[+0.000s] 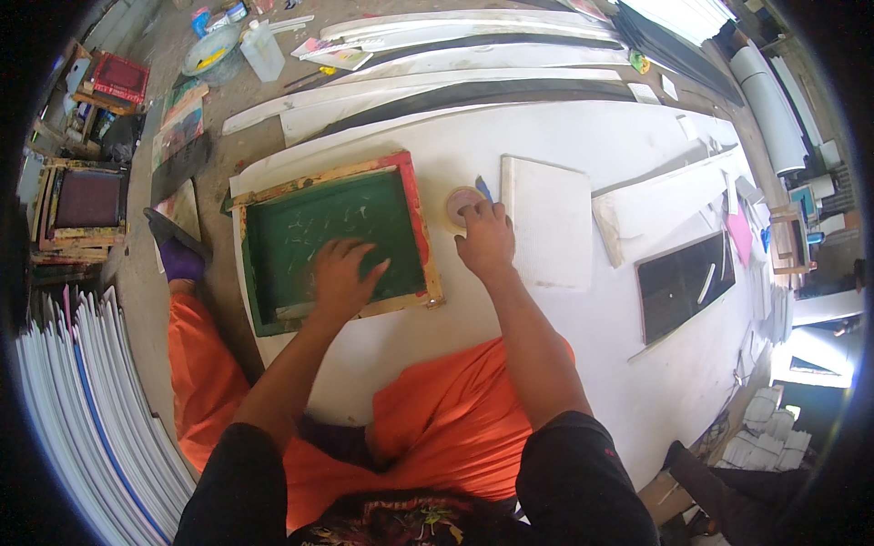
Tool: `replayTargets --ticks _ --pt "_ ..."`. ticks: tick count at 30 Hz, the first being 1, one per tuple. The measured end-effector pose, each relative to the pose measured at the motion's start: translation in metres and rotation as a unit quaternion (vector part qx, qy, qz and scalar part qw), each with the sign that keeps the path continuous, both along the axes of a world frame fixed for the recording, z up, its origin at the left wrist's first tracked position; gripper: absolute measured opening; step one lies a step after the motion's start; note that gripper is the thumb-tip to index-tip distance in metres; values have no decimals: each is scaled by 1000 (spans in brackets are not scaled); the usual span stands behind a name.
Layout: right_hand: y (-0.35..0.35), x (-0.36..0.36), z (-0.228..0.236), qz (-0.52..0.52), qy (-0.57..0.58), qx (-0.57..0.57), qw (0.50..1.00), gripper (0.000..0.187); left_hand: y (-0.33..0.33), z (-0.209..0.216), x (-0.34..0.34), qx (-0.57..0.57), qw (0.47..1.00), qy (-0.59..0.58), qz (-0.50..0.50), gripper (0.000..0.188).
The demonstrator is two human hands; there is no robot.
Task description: The person sits on the floor and smooths a red screen with a mesh design using their hands. They then place the red screen on a shelf and pick up a green screen. The person applies masking tape to the edges of the green screen to secure the mesh.
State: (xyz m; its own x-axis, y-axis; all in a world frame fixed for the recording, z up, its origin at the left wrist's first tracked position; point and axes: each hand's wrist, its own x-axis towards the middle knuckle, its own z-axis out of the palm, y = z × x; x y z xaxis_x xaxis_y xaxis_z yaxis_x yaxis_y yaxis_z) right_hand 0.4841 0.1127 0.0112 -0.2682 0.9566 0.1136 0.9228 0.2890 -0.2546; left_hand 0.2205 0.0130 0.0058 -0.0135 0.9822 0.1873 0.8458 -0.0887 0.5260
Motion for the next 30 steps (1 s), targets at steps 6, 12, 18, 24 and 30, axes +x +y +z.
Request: replayTargets --ticks 6,12,18,24,30 --pt "1 5 -12 -20 3 -39 999 39 94 -14 85 -13 994 96 -42 36" --pt "2 4 -14 -25 10 -39 999 36 112 -24 95 -76 985 140 -66 25" --pt "3 6 -17 -34 -1 -44 998 26 118 -32 93 -55 984 134 -104 17" --pt "3 5 -9 -32 -17 -57 998 18 127 -39 78 -1 985 95 -144 14" --pt "13 26 8 57 111 -34 992 20 160 -4 38 -66 949 -46 -305 16"
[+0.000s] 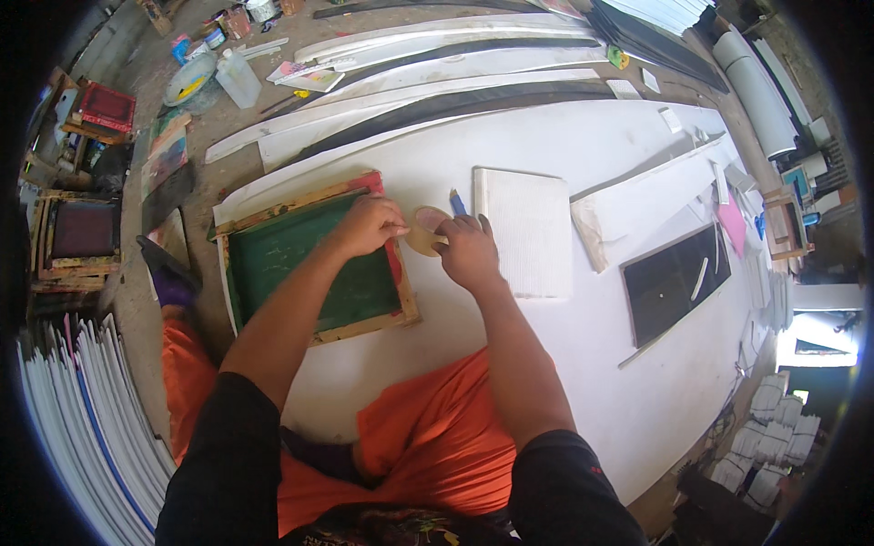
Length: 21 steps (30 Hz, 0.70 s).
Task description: The person sits on the floor and smooths a red screen with a mesh design using their hands. They then place the red screen on a shelf and pick up a green screen. The person applies masking tape to the edges of the green screen to secure the mesh.
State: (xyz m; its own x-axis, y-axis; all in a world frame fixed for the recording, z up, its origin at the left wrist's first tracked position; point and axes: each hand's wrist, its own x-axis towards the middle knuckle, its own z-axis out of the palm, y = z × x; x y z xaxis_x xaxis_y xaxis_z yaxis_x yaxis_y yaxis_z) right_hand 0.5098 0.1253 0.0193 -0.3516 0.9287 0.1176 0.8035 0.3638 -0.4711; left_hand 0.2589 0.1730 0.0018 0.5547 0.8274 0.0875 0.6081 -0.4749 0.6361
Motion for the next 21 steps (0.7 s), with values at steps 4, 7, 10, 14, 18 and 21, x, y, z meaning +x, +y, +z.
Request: replayTargets --ticks 4,7,10,14,18,21 --pt "-14 -12 44 20 104 -71 992 19 -10 46 -19 -133 990 -48 6 21" --pt "-24 -23 65 36 150 -99 983 20 -31 65 -32 -171 980 -97 42 26" --pt "-36 -40 86 62 172 -99 978 20 -65 66 -38 -131 974 -158 101 29" --pt "-55 -58 98 99 201 -126 966 33 -106 72 -29 -21 960 -207 188 35" --pt "-75 -71 109 104 233 -136 957 42 -128 75 -37 40 944 -228 233 30" --pt "-97 -85 125 107 212 -97 967 50 -148 88 -44 53 935 -253 242 26"
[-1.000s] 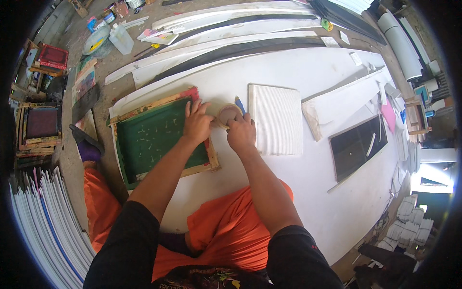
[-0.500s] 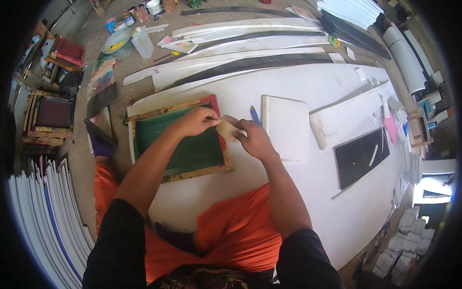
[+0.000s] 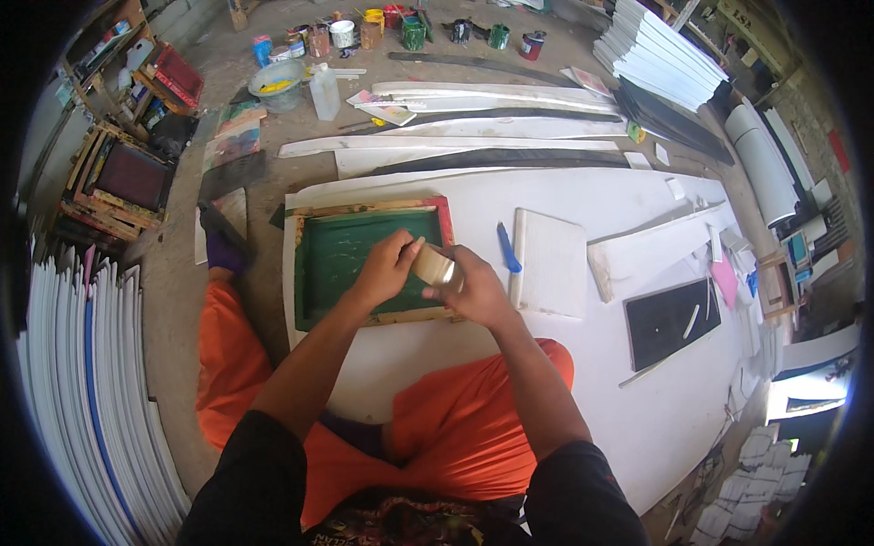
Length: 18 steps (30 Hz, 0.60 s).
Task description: The person sits on the floor and smooths a red screen with a mesh design using their hands. They then place the red screen on a shelf and pick up a green screen. The person applies masking tape to the edges of the green screen to secure the mesh.
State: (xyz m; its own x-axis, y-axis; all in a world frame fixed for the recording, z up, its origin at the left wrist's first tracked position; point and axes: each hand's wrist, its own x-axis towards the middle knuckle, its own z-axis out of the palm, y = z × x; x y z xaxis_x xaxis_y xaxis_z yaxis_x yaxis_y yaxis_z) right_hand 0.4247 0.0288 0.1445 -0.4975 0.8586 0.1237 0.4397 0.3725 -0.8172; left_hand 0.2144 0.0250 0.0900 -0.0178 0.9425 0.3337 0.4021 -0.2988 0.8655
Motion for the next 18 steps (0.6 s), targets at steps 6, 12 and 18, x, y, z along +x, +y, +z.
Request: replayTargets --ticks 6,12,18 --pt "-22 -14 2 28 -44 214 975 63 -35 16 -11 28 998 13 52 22" --pt "-30 -2 -18 48 -116 181 975 62 -71 15 -14 -16 995 -16 95 28" --pt "-55 -2 -18 23 -25 185 982 65 -84 6 -34 -32 992 -32 115 33"
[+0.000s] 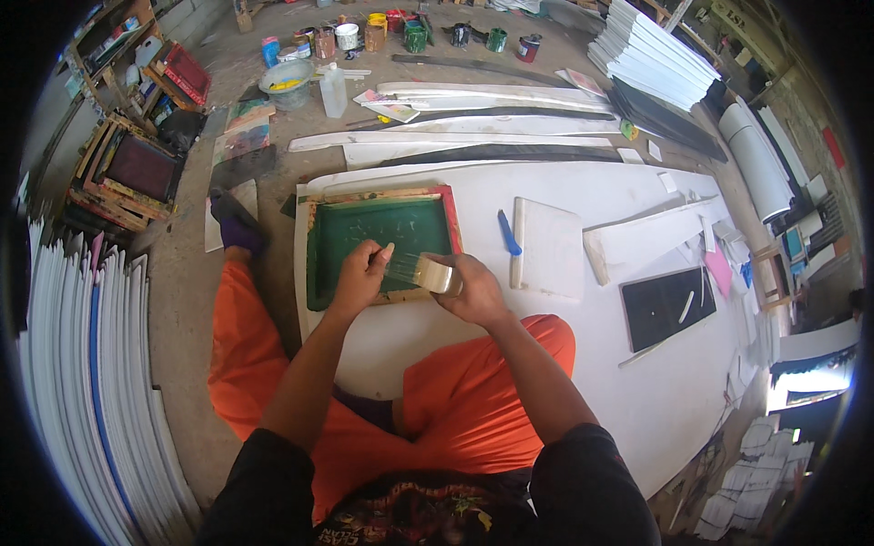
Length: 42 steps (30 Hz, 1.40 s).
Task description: The person sits on the floor and smooths a red screen with a mesh design using their hands. They then place the red screen on a shelf and pick up a green screen. The person applies masking tape to the edges of the green screen to secure the mesh.
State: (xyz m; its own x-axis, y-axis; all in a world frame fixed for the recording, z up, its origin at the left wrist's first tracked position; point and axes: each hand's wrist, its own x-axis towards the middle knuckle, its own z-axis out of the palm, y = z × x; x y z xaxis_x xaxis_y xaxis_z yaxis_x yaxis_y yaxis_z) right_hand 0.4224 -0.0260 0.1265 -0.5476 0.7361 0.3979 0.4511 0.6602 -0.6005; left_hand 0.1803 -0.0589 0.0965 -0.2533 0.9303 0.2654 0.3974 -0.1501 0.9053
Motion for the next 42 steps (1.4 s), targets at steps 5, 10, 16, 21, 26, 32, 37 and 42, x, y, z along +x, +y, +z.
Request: replayTargets --ticks 5,10,16,21,26,32,37,42 --pt "2 15 -12 19 -105 -19 994 64 -21 5 -5 -40 998 34 -28 31" --pt "4 17 -9 2 -162 -28 986 59 -35 8 -19 -13 1000 21 9 30" --pt "0 23 -25 10 37 -49 998 58 -34 -14 -46 -57 998 -9 37 31" --pt "-1 15 -8 66 -53 -16 996 62 -42 -29 -67 -62 997 -30 35 32" --pt "17 23 -3 69 -182 25 980 68 -48 -27 -65 -64 996 -25 53 32" --pt "17 36 -10 42 -54 -149 986 72 -50 -21 -63 -103 989 -68 80 30" --pt "27 41 -8 72 -180 -87 977 63 -51 -45 -76 -98 991 -15 86 31" --pt "46 55 -12 53 -261 -69 961 54 -52 -56 -85 -89 987 -9 132 35"
